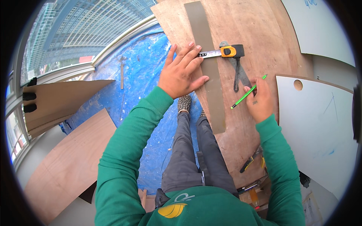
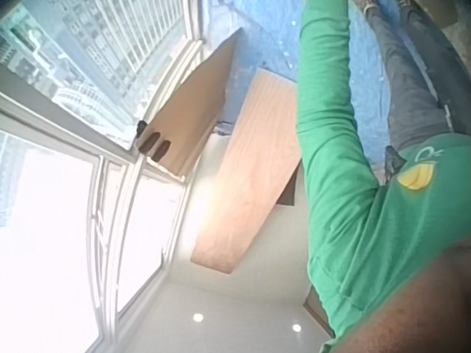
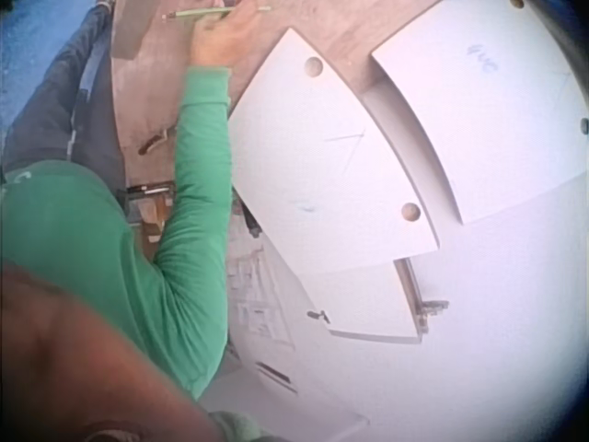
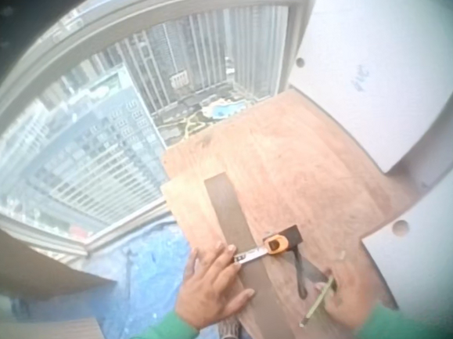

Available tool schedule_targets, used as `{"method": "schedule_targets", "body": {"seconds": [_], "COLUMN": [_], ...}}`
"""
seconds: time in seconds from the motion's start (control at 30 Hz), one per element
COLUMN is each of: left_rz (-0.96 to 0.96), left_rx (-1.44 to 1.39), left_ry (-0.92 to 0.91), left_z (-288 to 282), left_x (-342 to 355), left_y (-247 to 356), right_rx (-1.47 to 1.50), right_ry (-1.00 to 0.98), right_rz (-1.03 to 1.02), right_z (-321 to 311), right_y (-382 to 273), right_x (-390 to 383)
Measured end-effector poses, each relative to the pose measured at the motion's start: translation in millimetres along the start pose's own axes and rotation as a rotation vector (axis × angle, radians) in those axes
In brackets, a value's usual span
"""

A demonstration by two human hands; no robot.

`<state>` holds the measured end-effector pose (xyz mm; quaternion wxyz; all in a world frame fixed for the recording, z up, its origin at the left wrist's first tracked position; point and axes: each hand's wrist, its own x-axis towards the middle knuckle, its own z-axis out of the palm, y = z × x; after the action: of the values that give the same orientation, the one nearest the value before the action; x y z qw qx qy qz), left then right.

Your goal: The person measures and marks a curved wooden piece using a tape measure, pencil, and metal ruler. They repeatedly reposition the ruler and mark multiple points along the curve, then draw straight lines between marks on the wood.

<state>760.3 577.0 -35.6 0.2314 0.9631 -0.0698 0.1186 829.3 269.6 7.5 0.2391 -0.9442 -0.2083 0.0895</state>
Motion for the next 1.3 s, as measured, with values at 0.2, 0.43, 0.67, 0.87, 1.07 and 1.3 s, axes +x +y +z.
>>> {"method": "schedule_targets", "body": {"seconds": [0.2, 0.43, 0.67, 0.87, 1.07, 1.3], "left_rz": [0.018, 0.016, 0.029, 0.013, 0.015, -0.002], "left_rx": [-0.038, -0.019, 0.024, 0.024, 0.015, -0.019], "left_ry": [0.006, 0.01, 0.02, 0.021, 0.01, 0.026], "left_z": [1.5, 3.1, 3.4, 6.2, 7.8, 11.6], "left_x": [-0.6, -0.8, -0.4, -1.1, -2.5, -4.7], "left_y": [-2.3, -3.9, -6.6, -5.8, -7.0, -7.5], "right_rx": [0.041, 0.083, 0.152, 0.131, 0.255, 0.768], "right_ry": [-0.07, -0.087, -0.053, 0.148, 0.395, -0.009], "right_rz": [0.13, 0.185, 0.357, 0.291, 0.148, 0.022], "right_z": [-5.3, -2.9, -13.8, -9.8, -8.6, 7.7], "right_y": [-4.4, -10.1, 8.0, 31.4, -0.3, -74.0], "right_x": [6.1, 4.6, -1.2, -10.5, 0.9, 22.4]}}
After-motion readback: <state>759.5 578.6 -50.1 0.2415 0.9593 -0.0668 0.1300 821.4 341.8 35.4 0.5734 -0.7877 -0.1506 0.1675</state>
